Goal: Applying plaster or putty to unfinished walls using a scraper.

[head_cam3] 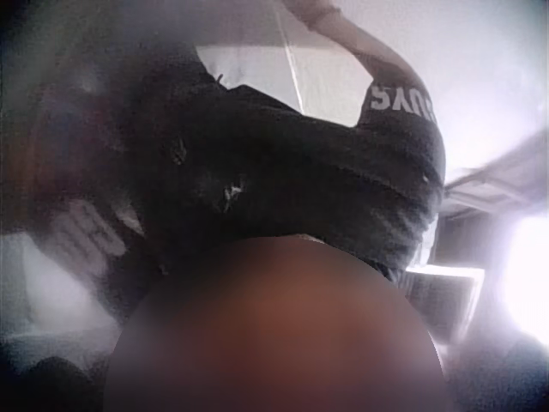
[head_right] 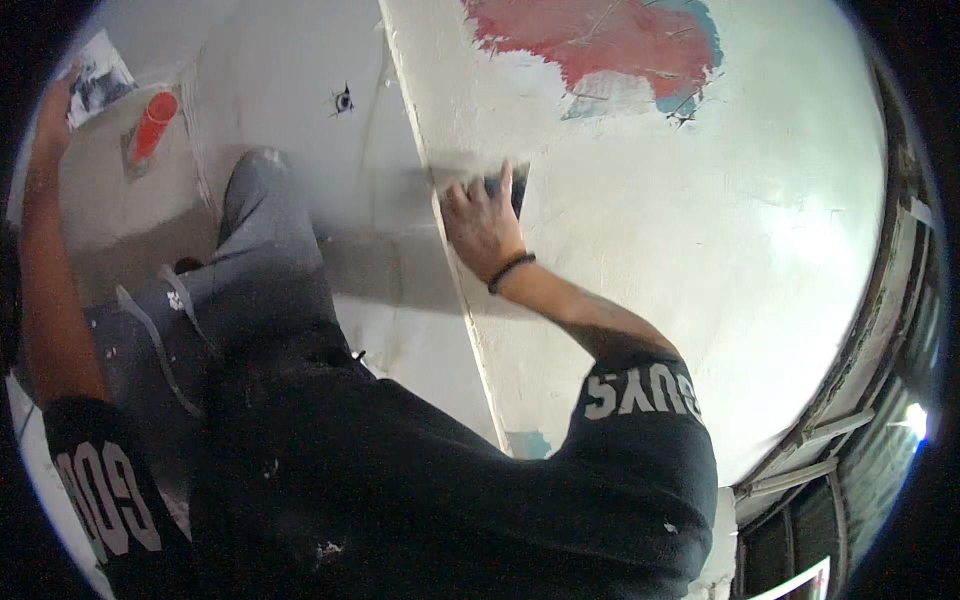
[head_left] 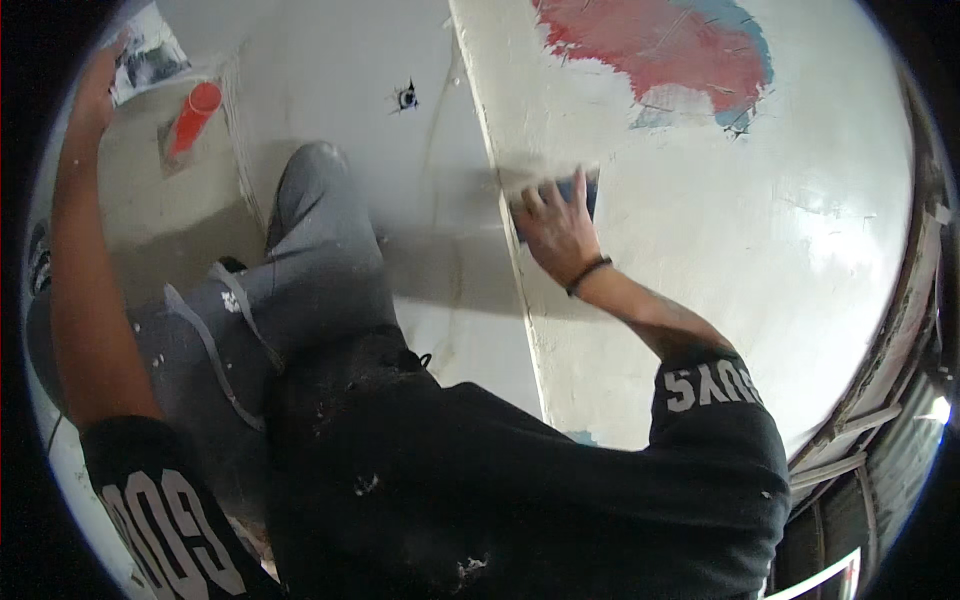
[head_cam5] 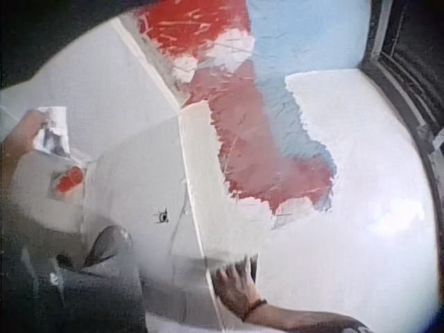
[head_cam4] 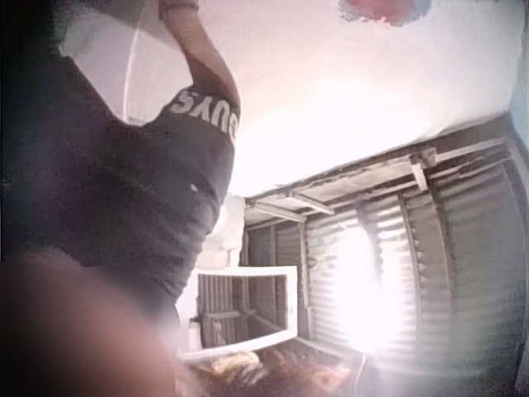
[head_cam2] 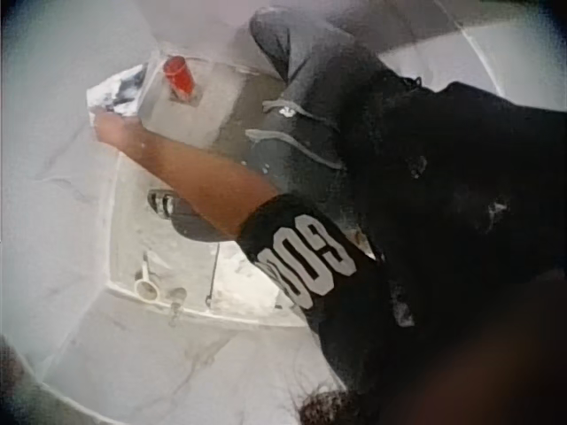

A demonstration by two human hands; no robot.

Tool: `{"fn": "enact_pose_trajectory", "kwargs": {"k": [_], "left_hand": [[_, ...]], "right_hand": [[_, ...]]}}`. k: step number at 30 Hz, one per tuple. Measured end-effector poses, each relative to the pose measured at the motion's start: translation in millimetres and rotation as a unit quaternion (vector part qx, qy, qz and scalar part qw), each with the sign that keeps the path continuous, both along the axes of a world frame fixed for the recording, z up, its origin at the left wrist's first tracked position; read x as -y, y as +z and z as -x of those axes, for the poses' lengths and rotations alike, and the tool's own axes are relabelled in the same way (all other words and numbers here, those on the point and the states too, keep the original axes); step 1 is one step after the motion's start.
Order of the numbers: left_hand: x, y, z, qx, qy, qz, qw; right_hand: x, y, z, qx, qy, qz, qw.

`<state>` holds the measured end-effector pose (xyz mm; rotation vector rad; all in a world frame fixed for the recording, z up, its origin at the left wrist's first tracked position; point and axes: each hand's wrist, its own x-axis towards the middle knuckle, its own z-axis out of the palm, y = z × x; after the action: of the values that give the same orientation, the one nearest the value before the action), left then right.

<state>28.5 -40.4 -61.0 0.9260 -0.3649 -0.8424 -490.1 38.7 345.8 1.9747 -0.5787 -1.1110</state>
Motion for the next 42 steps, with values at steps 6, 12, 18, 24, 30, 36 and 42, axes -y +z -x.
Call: {"fn": "enact_pose_trajectory", "kwargs": {"k": [6, 12, 18, 24, 30, 36, 42], "left_hand": [[-79.7, 74.4, 14.3, 0.024, -0.066, -0.016, 0.997], [-209.6, 233.5, 152.0, -0.166, -0.03, -0.002, 0.986], [-258.2, 266.1, 219.3, -0.143, 0.125, 0.019, 0.982], [-257.7, 307.4, 224.0, -0.118, 0.126, -0.006, 0.985], [-263.3, 296.4, 219.3, -0.19, 0.116, 0.043, 0.974], [-262.4, 314.2, 225.6, 0.115, 0.301, -0.052, 0.945], [-253.0, 285.6, 252.0, 0.427, 0.27, -0.1, 0.857]], "right_hand": [[-24.7, 27.5, -123.1, 0.394, 0.047, -0.299, 0.868], [5.3, -87.8, -139.9, 0.818, -0.115, -0.53, 0.192], [-38.8, -113.5, -155.6, 0.729, -0.107, -0.632, 0.239], [-37.9, -90.0, -171.2, 0.634, 0.119, -0.692, 0.324], [0.3, -150.6, -173.4, 0.64, 0.128, -0.639, 0.407], [24.8, -144.7, -139.7, 0.664, -0.235, -0.708, -0.041], [-8.3, -186.6, -141.5, 0.593, -0.303, -0.739, -0.105]]}}
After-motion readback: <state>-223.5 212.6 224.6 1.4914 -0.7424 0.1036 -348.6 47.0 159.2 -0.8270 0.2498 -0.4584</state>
